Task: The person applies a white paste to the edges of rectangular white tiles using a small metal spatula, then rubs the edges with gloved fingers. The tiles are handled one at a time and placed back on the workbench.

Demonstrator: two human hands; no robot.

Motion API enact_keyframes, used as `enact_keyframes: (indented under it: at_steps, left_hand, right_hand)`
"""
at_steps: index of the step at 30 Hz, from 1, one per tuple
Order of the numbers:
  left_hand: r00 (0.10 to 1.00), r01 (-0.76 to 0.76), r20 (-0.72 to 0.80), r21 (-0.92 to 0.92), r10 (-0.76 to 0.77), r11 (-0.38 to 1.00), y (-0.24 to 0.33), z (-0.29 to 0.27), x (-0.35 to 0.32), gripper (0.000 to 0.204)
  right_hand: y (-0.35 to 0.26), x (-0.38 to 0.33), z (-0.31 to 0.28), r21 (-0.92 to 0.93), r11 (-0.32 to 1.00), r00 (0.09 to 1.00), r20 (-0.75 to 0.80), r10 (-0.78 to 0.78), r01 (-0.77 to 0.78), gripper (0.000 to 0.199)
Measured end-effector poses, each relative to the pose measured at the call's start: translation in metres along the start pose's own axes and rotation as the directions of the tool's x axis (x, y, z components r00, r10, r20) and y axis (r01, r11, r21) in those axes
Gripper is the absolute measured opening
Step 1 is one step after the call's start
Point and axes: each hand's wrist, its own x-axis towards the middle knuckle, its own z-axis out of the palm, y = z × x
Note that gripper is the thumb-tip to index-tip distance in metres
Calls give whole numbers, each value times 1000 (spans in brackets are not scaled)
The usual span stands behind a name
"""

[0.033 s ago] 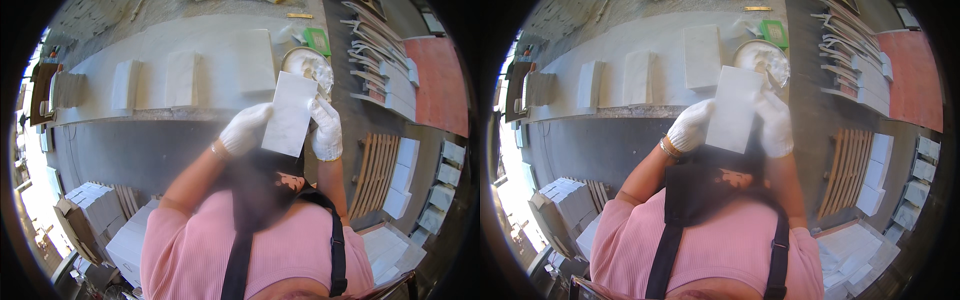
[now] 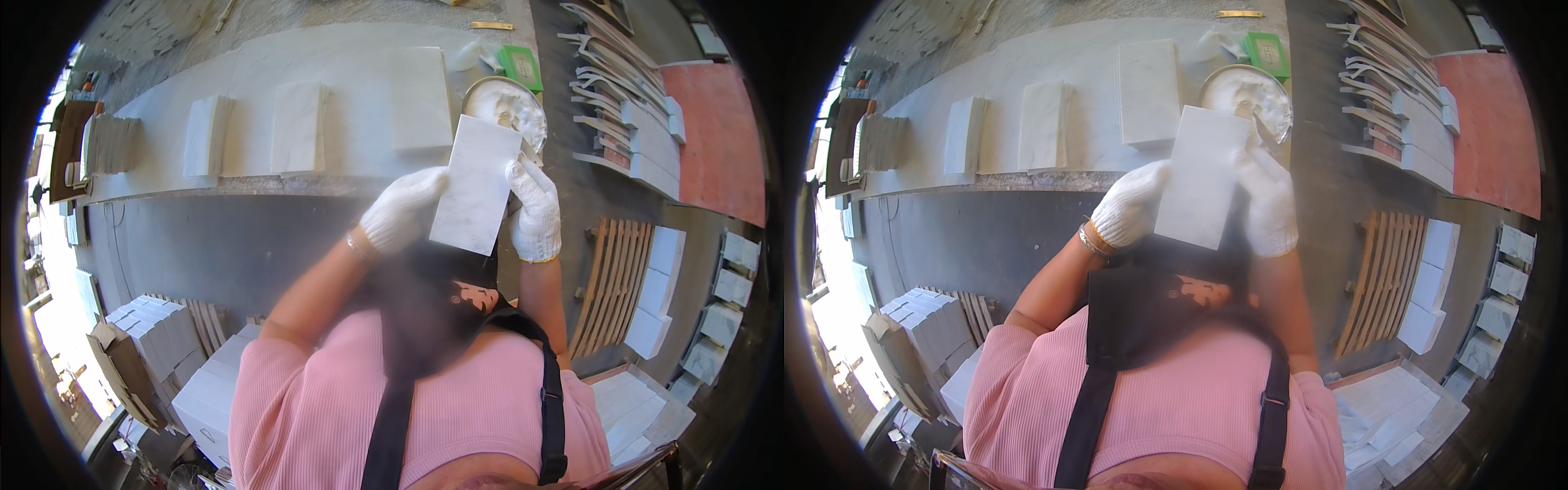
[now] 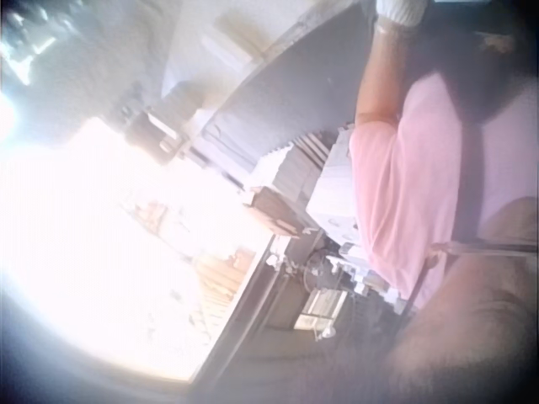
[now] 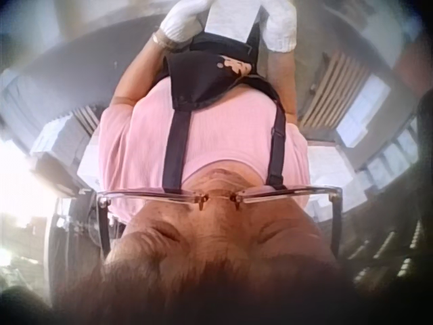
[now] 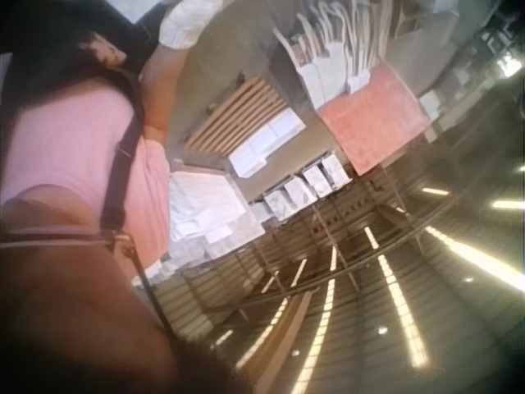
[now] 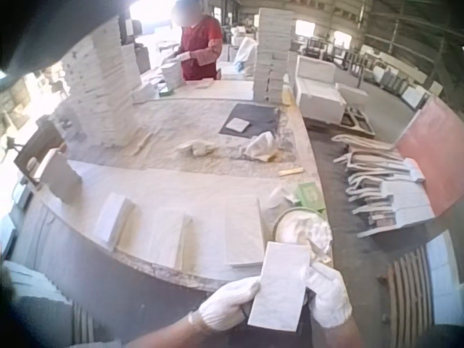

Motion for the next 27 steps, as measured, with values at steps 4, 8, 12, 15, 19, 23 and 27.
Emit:
enact_keyframes:
  at_steps: [4,8,12,15,19,23,27]
  left_hand:
    - [996,-87,41,232,80,969,15,3,3,33]
    - [998,68,-14,-58,-69,996,15,6,3,32]
    - [921,-389,84,192,379,901,17,7,2,37]
    - [993,-107,27,-197,114,975,30,4,-12,43]
    - [992,-94,-112,-371,56,924,53,-22,-42,54]
    - [910,-273,-375,-215,179,938,64,-76,-72,51]
    - [768,-252,-581,110,268,961,69,-136,-70,44]
  right_hand:
    - [-2,3,3,37,998,999,2,-49,48,39]
    - [2,6,-2,10,1000,999,43,-7,7,51]
    - [5,9,-1,11,999,999,-14,-35,36,45]
    - [-3,6,9,-15,999,999,6,-44,44,42]
    - [-20,-1,24,-139,990,975,216,58,-28,42]
    - [-26,-1,28,-78,992,972,209,111,-96,40]
    - [-19,0,24,-103,988,976,178,129,-112,40]
